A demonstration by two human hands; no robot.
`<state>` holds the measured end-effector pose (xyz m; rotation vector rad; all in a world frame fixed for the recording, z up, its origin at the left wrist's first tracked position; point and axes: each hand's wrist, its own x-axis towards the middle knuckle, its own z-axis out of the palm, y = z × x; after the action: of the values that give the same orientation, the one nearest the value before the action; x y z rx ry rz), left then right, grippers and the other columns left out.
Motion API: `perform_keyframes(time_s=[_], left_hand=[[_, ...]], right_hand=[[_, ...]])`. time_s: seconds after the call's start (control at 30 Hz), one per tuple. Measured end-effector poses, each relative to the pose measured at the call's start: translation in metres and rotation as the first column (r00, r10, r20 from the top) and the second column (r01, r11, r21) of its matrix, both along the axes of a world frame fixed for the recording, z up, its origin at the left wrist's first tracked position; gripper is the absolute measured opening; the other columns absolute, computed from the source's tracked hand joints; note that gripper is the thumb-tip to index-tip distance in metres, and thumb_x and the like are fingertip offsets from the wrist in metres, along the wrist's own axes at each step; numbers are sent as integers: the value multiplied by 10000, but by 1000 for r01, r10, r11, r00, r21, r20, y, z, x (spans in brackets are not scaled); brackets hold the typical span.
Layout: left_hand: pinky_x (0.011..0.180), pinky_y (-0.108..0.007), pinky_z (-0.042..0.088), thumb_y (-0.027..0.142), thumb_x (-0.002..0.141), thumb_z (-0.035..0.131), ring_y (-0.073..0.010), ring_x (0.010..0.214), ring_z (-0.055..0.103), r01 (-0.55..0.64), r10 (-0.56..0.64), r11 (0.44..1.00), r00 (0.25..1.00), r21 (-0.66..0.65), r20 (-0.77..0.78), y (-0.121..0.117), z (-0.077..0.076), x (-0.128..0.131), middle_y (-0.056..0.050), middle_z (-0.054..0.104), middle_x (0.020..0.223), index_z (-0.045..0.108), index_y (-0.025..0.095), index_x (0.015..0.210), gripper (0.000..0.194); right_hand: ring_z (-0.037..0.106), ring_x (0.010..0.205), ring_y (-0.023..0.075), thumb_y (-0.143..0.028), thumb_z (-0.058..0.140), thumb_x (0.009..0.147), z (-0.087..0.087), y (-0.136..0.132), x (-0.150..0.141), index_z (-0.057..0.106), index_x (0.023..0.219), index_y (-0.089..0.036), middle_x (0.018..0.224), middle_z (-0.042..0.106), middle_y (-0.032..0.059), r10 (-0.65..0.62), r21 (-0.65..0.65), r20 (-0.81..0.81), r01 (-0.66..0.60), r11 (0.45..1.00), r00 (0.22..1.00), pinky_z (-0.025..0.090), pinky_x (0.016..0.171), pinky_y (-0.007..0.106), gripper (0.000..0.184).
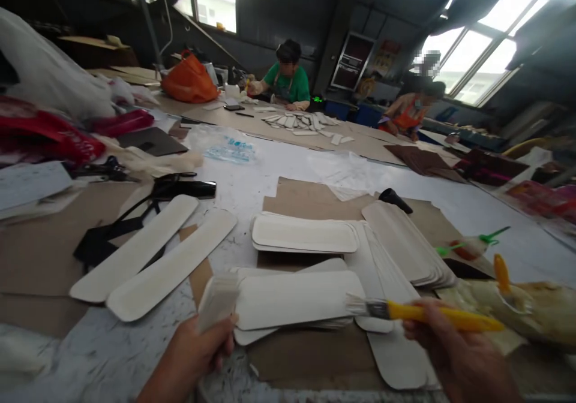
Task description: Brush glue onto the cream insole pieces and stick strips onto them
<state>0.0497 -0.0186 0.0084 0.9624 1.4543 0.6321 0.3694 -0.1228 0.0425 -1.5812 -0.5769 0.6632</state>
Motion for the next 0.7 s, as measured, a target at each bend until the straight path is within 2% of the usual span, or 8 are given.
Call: perform_keyframes(time_s=[0.1,0.13,0.2,0.27,0.43,0.6,0.7], left_hand=[[421,-235,274,519,543,652,-97,358,365,20,-20,1000,1000,-8,17,0,1,0,21,432,332,530,174,396,394],[423,-235,275,518,546,647,-99,361,366,24,-24,1000,999,-12,24,-1,1,-1,20,433,333,533,174,400,391],[425,-236,272,532,562,623,-100,363,363,25,-24,1000,999,-19,41,-2,0,-4,17,435,337,536,175,406,400],[429,-233,266,536,576,600,-95,364,359,19,-17,1000,998,-24,62,-2,-2,-6,18,434,340,536,172,409,406],[437,-223,240,520,583,586,-83,357,356,4,1,999,994,-45,113,-1,-7,-6,21,425,334,533,159,411,403],[434,-227,233,532,567,598,-88,352,350,-19,25,999,990,-44,139,0,-5,-5,18,419,329,534,154,400,418],[444,-231,247,507,553,608,-91,364,356,-47,52,998,989,-37,138,-1,-3,-5,15,425,331,529,156,385,396]], right_hand=[[623,566,156,-415,690,708,4,39,-93,629,806,-198,700,668,24,158,48,-128,-153,987,979,537,583,289,247],[616,568,150,-421,671,726,4,50,-114,618,787,-183,686,658,21,223,57,-131,-217,975,966,529,570,276,252],[611,573,150,-441,658,732,4,64,-138,604,791,-167,654,644,15,304,47,-104,-300,953,947,523,576,273,286],[609,567,150,-457,656,727,3,69,-144,593,799,-159,620,637,9,322,8,-60,-322,947,945,516,587,271,313],[602,551,134,-457,646,736,9,69,-143,579,808,-161,586,631,-5,261,-33,10,-261,965,965,498,596,242,312],[602,527,152,-487,623,740,10,76,-158,570,803,-157,561,627,8,357,-40,-7,-357,933,934,501,557,260,340],[599,525,161,-493,629,727,8,75,-152,576,805,-165,552,620,7,311,-81,105,-303,950,945,499,544,266,341]])
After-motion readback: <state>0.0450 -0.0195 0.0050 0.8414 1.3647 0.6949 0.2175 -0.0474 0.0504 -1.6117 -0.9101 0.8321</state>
